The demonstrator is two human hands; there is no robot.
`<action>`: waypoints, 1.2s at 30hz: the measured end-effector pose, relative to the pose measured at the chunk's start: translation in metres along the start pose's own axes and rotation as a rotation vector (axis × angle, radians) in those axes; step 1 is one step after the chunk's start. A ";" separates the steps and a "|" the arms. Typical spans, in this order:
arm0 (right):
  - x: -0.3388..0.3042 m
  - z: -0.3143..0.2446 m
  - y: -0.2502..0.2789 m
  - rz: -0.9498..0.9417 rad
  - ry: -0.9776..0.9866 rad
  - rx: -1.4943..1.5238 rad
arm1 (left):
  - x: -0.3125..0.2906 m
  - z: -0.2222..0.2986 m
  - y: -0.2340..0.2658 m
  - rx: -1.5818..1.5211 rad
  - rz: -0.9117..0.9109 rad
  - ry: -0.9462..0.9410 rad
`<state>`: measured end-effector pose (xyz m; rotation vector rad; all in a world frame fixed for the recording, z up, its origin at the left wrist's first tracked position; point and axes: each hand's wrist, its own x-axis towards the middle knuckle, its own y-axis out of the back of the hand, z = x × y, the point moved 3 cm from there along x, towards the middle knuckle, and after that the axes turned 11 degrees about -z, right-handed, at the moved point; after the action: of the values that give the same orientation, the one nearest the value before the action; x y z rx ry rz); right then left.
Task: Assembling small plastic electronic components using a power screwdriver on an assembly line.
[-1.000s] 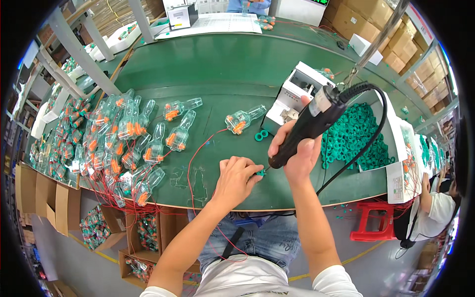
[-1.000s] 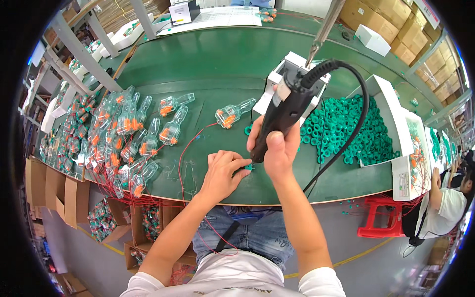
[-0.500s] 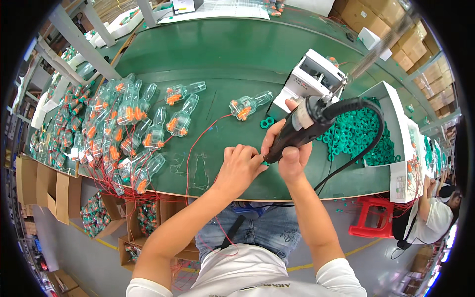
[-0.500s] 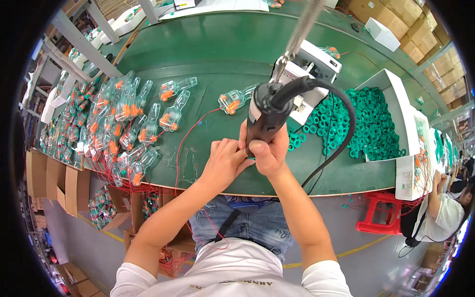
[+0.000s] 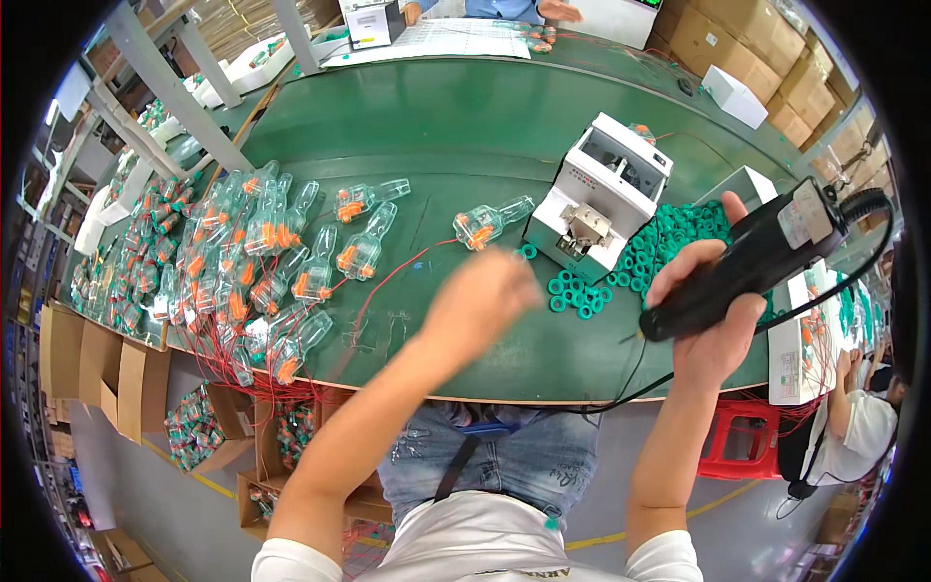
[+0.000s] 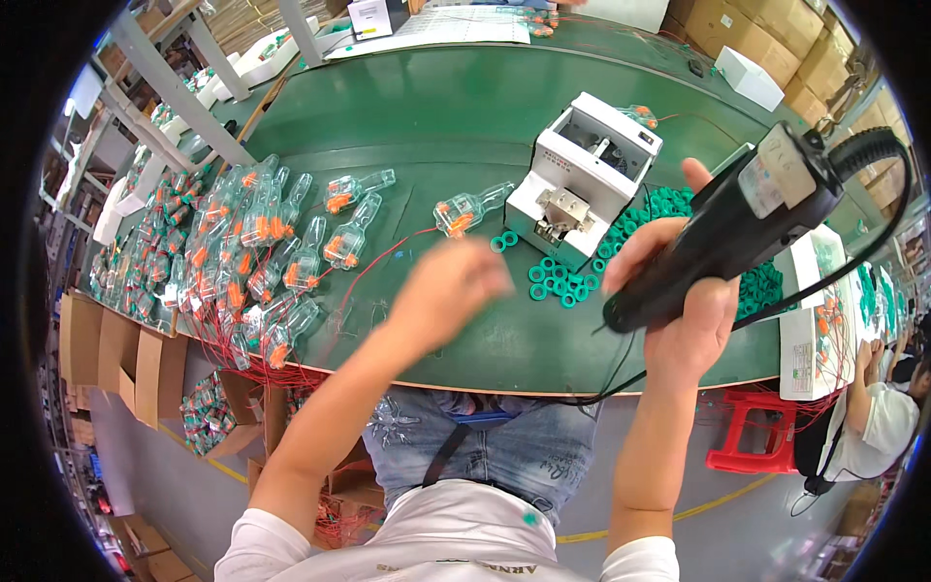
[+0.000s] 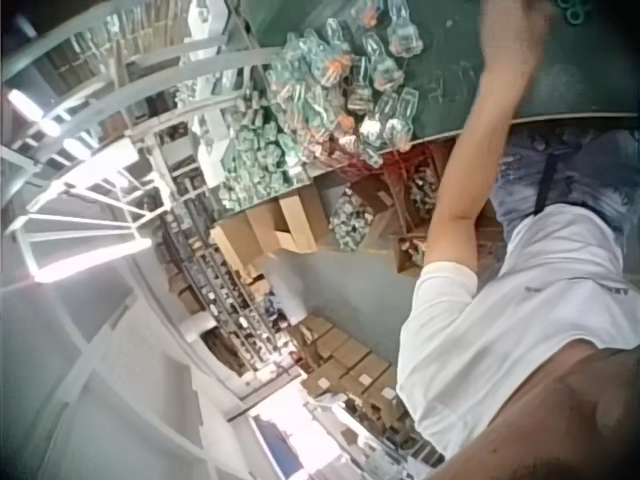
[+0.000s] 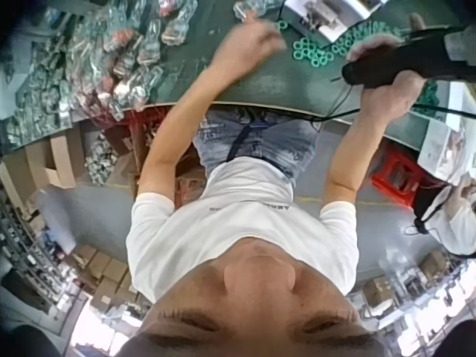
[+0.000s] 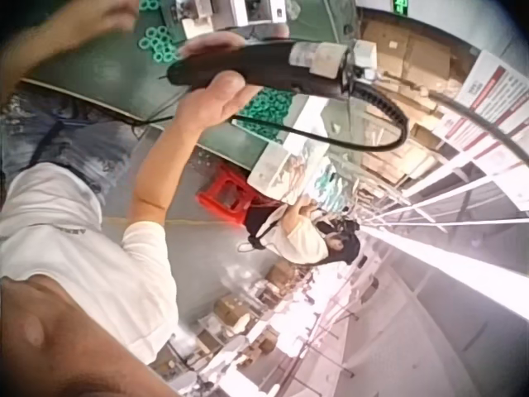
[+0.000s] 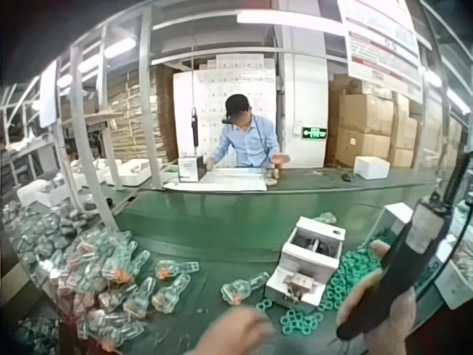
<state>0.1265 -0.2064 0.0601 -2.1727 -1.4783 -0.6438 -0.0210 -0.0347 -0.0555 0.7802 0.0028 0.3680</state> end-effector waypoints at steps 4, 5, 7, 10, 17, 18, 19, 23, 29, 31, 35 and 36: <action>-0.014 0.001 0.005 0.366 0.015 -0.550 | 0.038 -0.066 0.041 0.362 0.162 0.489; -0.017 0.001 -0.003 0.440 0.080 -0.720 | 0.040 -0.069 0.045 0.329 0.126 0.428; -0.035 0.013 -0.017 0.540 0.125 -0.775 | 0.029 -0.061 0.038 0.227 0.137 0.384; -0.075 0.063 -0.055 0.461 -0.075 -0.459 | -0.005 -0.051 0.015 -0.505 0.279 0.384; -0.119 0.127 -0.162 -0.364 -1.040 0.554 | -0.082 -0.002 0.018 -1.035 0.700 0.222; -0.115 0.115 -0.154 -0.484 -1.120 0.462 | -0.091 -0.007 0.033 -0.876 0.671 0.205; -0.115 0.108 -0.148 -0.486 -1.122 0.456 | -0.098 -0.012 0.047 -0.796 0.679 0.169; -0.070 0.059 -0.107 -0.314 -0.384 -0.435 | -0.136 -0.003 0.073 -0.672 0.216 0.312; -0.093 0.097 -0.104 -0.404 -0.529 -0.382 | -0.153 0.030 0.062 -1.178 0.173 -0.116; -0.117 0.073 -0.138 -0.731 -0.340 -0.237 | -0.138 0.028 0.065 -0.710 0.327 0.081; -0.091 0.045 -0.128 -0.628 -0.248 -0.217 | -0.139 0.029 0.044 -0.289 -0.493 -0.220; -0.085 0.059 -0.115 -0.449 -0.299 -0.225 | -0.143 0.047 0.047 -0.580 -0.685 -0.282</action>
<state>-0.0006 -0.1959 -0.0272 -2.1840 -2.1832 -0.6767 -0.1633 -0.0830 -0.0089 0.2162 -0.0953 -0.3867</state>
